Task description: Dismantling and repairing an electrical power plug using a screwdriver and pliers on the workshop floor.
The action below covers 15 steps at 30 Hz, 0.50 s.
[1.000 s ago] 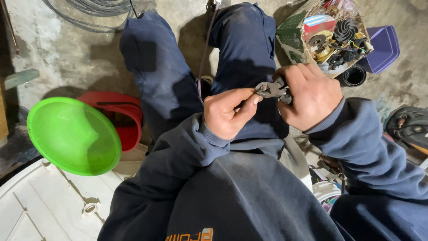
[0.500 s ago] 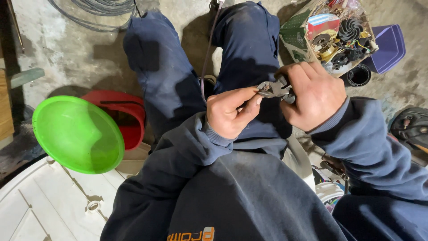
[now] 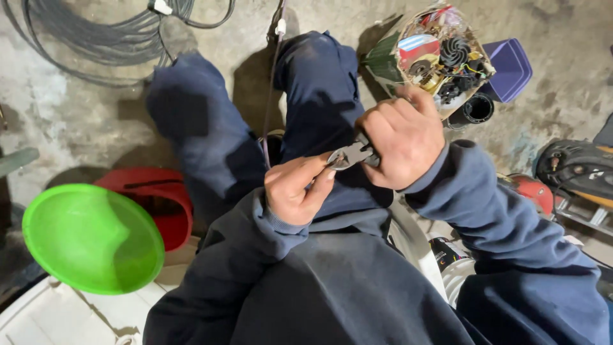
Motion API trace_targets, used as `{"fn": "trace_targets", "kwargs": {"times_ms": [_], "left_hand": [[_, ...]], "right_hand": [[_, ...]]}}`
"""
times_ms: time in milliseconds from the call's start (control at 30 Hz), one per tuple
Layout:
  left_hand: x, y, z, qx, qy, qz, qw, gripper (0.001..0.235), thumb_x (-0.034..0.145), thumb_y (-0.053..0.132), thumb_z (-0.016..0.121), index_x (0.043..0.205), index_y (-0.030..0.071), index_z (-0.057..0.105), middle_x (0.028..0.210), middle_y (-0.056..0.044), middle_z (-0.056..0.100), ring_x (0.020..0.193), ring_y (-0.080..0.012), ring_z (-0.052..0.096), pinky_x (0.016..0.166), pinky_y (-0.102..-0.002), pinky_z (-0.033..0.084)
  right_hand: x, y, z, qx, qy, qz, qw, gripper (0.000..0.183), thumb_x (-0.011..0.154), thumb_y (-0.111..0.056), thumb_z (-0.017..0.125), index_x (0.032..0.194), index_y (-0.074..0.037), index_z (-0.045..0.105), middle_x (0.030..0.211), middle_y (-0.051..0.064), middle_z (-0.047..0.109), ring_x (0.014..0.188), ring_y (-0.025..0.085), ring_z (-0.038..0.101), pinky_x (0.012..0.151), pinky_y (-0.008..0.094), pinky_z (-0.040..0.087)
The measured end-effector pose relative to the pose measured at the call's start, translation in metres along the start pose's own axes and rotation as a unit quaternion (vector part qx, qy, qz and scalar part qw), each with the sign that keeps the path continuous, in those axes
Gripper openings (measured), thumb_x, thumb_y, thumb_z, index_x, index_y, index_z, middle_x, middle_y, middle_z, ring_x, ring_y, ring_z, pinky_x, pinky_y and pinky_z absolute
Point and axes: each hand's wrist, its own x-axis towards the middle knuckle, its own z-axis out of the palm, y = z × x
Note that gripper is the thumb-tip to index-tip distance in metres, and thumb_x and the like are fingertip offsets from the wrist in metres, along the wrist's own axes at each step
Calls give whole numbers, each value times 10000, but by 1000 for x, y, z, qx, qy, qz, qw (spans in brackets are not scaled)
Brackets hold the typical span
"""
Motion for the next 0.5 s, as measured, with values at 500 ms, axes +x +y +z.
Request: {"fn": "trace_targets", "kwargs": {"times_ms": [500], "left_hand": [[9,4,6,-30,-3,10,999,393,976,119,776,1327,17,633,1133,-169,745,964,-261,783,833,-319,613]], "right_hand": [[-2,23,36,53,24,-65,996,345,661,-207,800,882,-30,604,795,112,544,733,320,552,656,427,472]]}}
